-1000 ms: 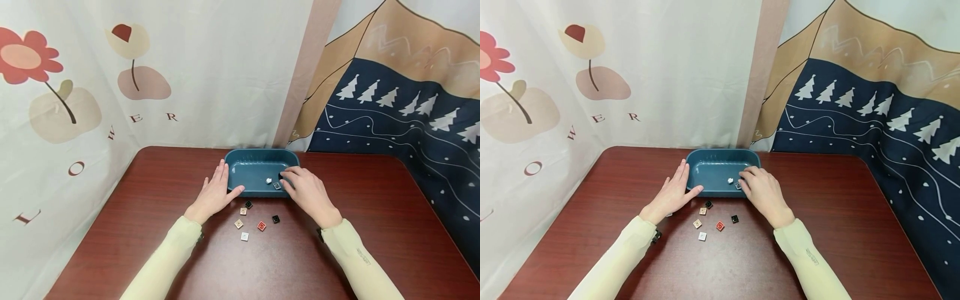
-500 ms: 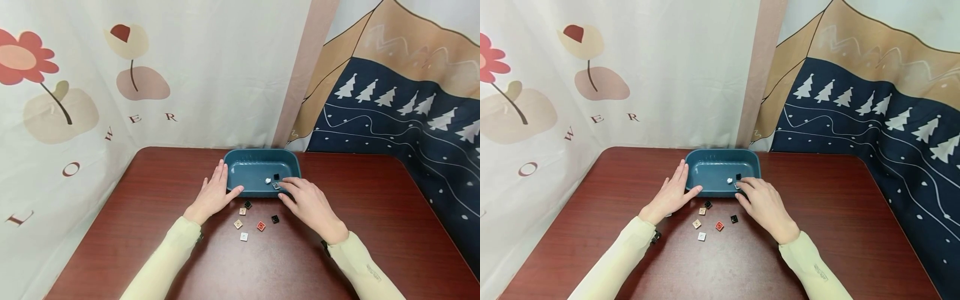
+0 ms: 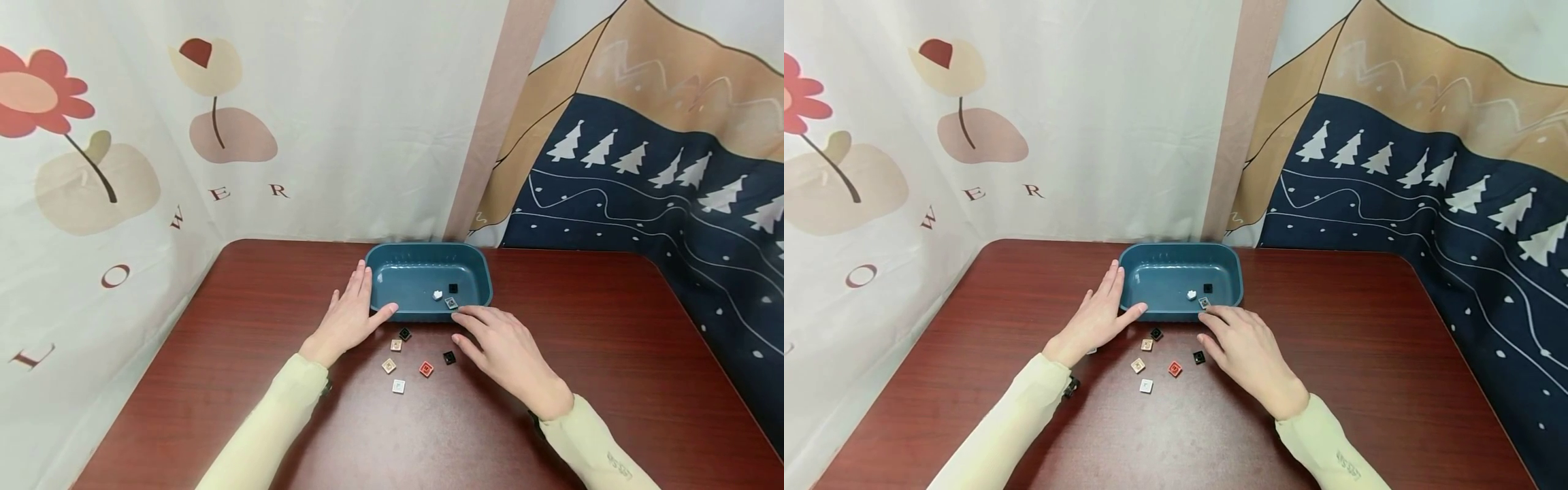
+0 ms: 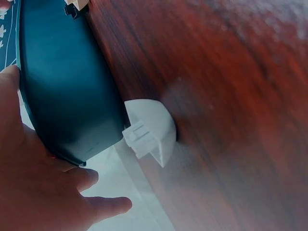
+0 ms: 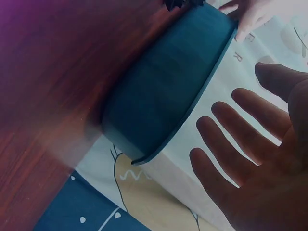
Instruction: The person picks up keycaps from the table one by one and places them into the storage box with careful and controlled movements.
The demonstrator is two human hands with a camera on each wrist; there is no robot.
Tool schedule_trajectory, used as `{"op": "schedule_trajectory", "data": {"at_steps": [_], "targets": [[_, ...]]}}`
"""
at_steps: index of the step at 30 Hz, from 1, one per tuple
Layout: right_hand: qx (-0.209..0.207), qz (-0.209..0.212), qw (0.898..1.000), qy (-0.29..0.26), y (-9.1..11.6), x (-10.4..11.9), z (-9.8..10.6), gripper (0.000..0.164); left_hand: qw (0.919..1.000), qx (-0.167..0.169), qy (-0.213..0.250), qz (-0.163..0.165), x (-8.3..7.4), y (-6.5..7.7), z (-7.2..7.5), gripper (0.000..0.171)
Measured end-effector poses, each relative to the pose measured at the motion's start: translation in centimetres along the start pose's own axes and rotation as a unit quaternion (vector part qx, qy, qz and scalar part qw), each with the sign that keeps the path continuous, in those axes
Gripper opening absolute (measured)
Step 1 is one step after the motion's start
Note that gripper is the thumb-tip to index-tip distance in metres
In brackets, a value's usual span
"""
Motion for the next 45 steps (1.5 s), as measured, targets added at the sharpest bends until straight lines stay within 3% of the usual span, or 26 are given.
{"op": "schedule_trajectory", "data": {"at_steps": [14, 23, 37, 45], "targets": [[0.027, 0.032, 0.999, 0.007, 1.3, 1.8, -1.7, 0.037, 1.0, -0.006, -0.002, -0.003, -0.1, 0.1, 0.2, 0.101], [0.094, 0.063, 0.994, -0.011, 2.0, 2.6, -3.3, 0.041, 1.0, -0.005, -0.003, -0.002, 0.1, 0.1, 0.1, 0.101], [0.192, 0.08, 0.978, 0.013, 2.6, 3.1, -5.6, 0.055, 0.9999, -0.009, -0.004, -0.004, -0.1, 0.1, 0.2, 0.101], [0.184, 0.08, 0.98, 0.007, 2.4, 3.4, -5.7, 0.051, 1.0, -0.004, -0.001, -0.002, 0.0, 0.1, 0.0, 0.102]]}}
Point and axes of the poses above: each hand's wrist, its own y-axis away from the middle knuckle, its own z-axis out of the back of the hand, x = y × z, the point moved 10 cm from there along -y, towards the middle knuckle
